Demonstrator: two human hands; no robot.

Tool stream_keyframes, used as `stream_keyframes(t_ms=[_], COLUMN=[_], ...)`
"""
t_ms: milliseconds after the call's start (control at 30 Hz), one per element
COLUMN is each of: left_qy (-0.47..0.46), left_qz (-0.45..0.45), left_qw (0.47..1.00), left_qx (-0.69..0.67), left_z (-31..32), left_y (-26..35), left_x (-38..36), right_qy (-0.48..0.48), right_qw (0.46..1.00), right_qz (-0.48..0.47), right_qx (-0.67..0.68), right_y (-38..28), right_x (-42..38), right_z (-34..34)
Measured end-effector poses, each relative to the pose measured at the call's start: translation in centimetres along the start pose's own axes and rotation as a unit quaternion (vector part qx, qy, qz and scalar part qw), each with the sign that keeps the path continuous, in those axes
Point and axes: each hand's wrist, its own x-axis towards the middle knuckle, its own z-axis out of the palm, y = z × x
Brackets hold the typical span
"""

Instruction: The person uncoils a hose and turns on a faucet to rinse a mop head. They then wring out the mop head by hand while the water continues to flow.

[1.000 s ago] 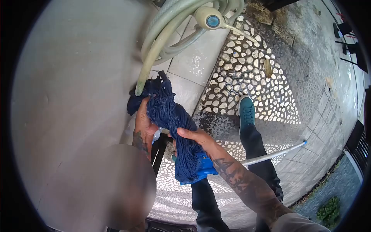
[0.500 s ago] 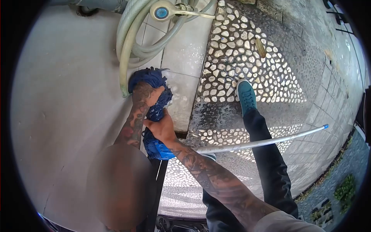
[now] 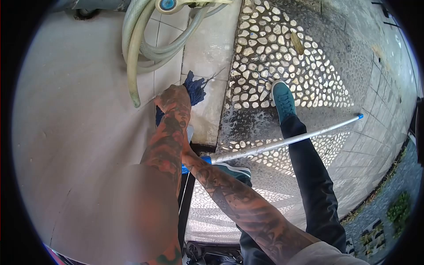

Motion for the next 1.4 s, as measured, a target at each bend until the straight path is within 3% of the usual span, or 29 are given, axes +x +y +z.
stream_keyframes(t_ms=[200, 333, 400, 433, 500, 533, 567, 600, 633, 667, 700, 767, 800, 833, 900, 967, 1000, 1033, 1133, 1167, 1200, 1233, 1300, 1333, 1367, 1400], left_qy=[0.046, -0.125, -0.168, -0.189, -0.217, -0.217, -0.214, -0.214, -0.169, -0.102, -0.098, -0.127, -0.112, -0.106, -0.018, 0.024, 0.030, -0.041, -0.244, -0.227, -0.170, -0.106, 0.016, -0.018, -0.013, 0.027], left_qz=[-0.040, 0.032, 0.014, -0.016, -0.121, -0.180, -0.227, -0.228, -0.012, 0.206, 0.205, 0.151, 0.151, 0.151, 0.100, -0.042, -0.041, -0.006, 0.110, 0.069, 0.129, 0.231, 0.290, 0.336, 0.333, 0.361], left_qw=[0.997, 0.991, 0.982, 0.975, 0.950, 0.933, 0.914, 0.913, 0.845, 0.681, 0.677, 0.355, 0.299, 0.289, 0.271, 0.183, 0.170, 0.093, -0.138, -0.167, -0.202, -0.265, -0.438, -0.545, -0.542, -0.466], left_qx=[0.042, -0.038, -0.085, -0.115, -0.187, -0.223, -0.258, -0.263, -0.508, -0.695, -0.700, -0.914, -0.936, -0.939, -0.957, -0.982, -0.984, -0.995, -0.954, -0.957, -0.956, -0.930, -0.851, -0.768, -0.771, -0.807], left_z=[-1.7, -5.5, -7.9, -9.5, -12.6, -13.6, -13.8, -12.3, -10.0, -7.8, -7.0, -5.0, -3.4, -0.9, 5.2, 10.4, 10.5, 10.4, 8.1, 5.9, 3.1, 2.4, -5.8, -6.7, -5.5, -3.4], left_y=[0.7, -1.2, -2.0, -2.2, -2.3, -2.5, -2.8, -3.8, -5.3, -6.9, -7.8, -9.3, -9.6, -9.6, -8.5, -3.6, -1.3, 1.4, 9.6, 11.1, 11.4, 11.8, 7.5, 6.6, 6.4, 6.1], left_x=[-4.2, -6.4, -8.5, -9.8, -11.5, -12.0, -12.0, -12.0, -11.6, -11.3, -11.9, -13.3, -13.6, -13.8, -13.5, -13.5, -13.7, -13.9, -14.4, -13.6, -14.0, -12.7, -16.9, -18.3, -17.9, -16.8], right_qy=[-0.058, -0.085, -0.005, -0.007, 0.119, 0.132, 0.127, 0.060, -0.004, -0.032, -0.036, -0.110, -0.148, -0.152, -0.276, -0.300, -0.351, -0.396, -0.414, -0.410, -0.451, -0.450, -0.528, -0.563, -0.595, -0.623], right_qw=[0.994, 0.987, 0.987, 0.988, 0.974, 0.977, 0.978, 0.986, 0.988, 0.981, 0.983, 0.953, 0.929, 0.931, 0.835, 0.823, 0.748, 0.662, 0.653, 0.641, 0.542, 0.541, 0.439, 0.381, 0.319, 0.256], right_qz=[0.068, 0.093, 0.080, 0.077, 0.012, -0.007, -0.008, 0.037, 0.081, 0.100, 0.099, 0.167, 0.224, 0.224, 0.300, 0.299, 0.322, 0.344, 0.353, 0.366, 0.417, 0.424, 0.378, 0.349, 0.316, 0.277], right_qx=[0.060, 0.098, 0.140, 0.136, 0.191, 0.166, 0.163, 0.148, 0.130, 0.160, 0.153, 0.228, 0.255, 0.244, 0.369, 0.379, 0.461, 0.536, 0.527, 0.536, 0.574, 0.570, 0.621, 0.645, 0.667, 0.685], right_y=[-2.2, -8.0, -11.4, -11.0, -9.5, -11.0, -12.0, -12.7, -13.0, -13.4, -14.3, -17.2, -18.5, -18.6, -18.9, -20.6, -20.3, -20.1, -21.0, -20.9, -19.8, -18.8, -16.8, -16.0, -15.4, -15.3], right_x=[-2.8, -3.5, -4.3, -4.1, -3.4, -3.3, -3.3, -3.1, -2.8, -2.5, -2.2, -1.6, -1.4, -1.0, 0.0, -0.2, 0.1, 0.4, -0.6, -1.2, -1.9, -1.9, -2.3, -2.5, -2.9, -3.4], right_z=[-3.2, -8.9, -12.0, -11.8, -10.9, -12.4, -13.8, -15.4, -16.7, -17.6, -18.8, -21.4, -22.4, -23.0, -23.7, -23.8, -23.5, -23.1, -23.2, -23.1, -23.1, -22.9, -22.0, -21.2, -20.4, -19.8])
